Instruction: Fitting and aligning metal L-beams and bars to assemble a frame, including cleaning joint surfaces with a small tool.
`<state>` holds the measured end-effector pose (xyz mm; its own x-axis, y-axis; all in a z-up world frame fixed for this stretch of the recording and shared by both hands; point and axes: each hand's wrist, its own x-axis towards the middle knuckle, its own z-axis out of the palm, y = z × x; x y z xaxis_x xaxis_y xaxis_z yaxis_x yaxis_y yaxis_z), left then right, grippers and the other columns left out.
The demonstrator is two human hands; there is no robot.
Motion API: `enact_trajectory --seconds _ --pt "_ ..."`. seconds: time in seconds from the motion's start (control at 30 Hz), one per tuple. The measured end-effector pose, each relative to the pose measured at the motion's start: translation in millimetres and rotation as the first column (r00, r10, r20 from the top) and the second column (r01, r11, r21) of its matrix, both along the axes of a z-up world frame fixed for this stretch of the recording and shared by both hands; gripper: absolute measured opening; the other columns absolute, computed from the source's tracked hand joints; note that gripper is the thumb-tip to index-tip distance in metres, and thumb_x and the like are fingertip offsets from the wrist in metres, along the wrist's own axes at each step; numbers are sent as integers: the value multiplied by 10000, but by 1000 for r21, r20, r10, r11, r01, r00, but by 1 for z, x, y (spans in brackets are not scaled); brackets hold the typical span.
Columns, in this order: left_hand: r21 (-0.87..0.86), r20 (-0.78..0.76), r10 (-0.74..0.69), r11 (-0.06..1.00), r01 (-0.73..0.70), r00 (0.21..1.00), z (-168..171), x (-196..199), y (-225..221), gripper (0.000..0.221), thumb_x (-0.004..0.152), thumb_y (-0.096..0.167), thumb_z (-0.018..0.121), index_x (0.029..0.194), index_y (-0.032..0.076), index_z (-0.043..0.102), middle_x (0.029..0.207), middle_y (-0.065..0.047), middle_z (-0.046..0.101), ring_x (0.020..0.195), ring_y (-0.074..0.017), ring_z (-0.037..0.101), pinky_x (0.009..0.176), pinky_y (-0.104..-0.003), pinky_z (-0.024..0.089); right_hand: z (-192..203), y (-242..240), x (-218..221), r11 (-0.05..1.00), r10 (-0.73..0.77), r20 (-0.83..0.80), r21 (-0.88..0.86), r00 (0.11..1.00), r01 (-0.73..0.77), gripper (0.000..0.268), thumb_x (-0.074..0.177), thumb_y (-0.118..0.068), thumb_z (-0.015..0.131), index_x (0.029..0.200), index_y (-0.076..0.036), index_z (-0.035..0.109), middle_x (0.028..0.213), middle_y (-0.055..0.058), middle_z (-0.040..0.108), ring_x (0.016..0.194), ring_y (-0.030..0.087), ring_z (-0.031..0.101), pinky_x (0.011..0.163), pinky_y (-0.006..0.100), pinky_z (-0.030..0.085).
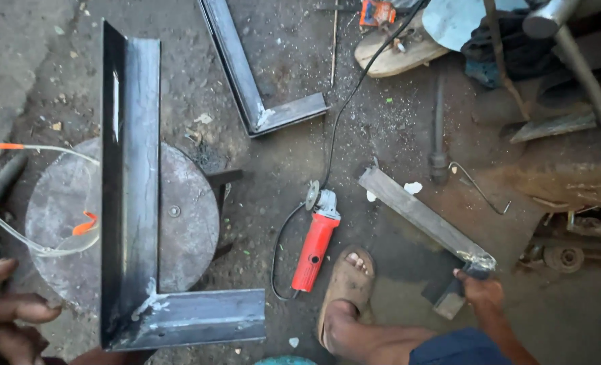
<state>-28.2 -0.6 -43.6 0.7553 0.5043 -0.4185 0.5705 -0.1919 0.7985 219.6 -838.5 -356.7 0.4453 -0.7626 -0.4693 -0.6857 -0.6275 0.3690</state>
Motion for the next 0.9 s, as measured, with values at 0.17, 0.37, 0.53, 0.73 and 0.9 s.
enact_trajectory --seconds 0.17,0.37,0.53,0.73,0.9 --pt "-8 52 84 996 -84 995 52 56 -53 855 837 46 551 1679 -32 428 1109 -230 715 371 -281 540 460 -338 480 35 21 0 993 -44 136 112 990 28 1029 769 -571 884 1540 4 518 1358 260 663 965 456 771 768 556 658" --pt "-234 0 99 967 -96 995 24 27 -2 1101 625 -158 631 1695 2 428 1124 -327 779 398 -458 693 540 -577 695 18 -2 4 991 -39 139 132 990 21 907 774 -525 857 1490 -23 615 1476 254 596 1283 513 586 1013 622 511" --pt "-414 111 129 908 -72 985 19 25 0 718 1080 356 402 1684 -30 447 1132 -378 787 406 -452 719 662 -508 624 11 -33 11 988 144 -73 58 987 -140 914 895 -799 593 1081 47 885 1230 210 811 1243 397 685 1009 433 508" --pt "-356 69 218 917 -180 974 55 52 -35 674 1095 325 353 1610 -74 526 1074 -375 765 484 -421 623 554 -544 580 -27 -70 6 990 130 8 59 992 -130 1111 893 -828 533 1457 125 631 1508 327 583 1375 497 539 1125 517 411" --pt "-358 4 205 914 -189 979 39 44 -13 685 1072 268 337 1651 -63 489 1105 -415 757 473 -529 628 551 -627 579 42 23 -2 971 -157 393 228 906 69 808 861 -415 809 1458 74 570 1438 291 587 1263 517 565 1013 593 459"
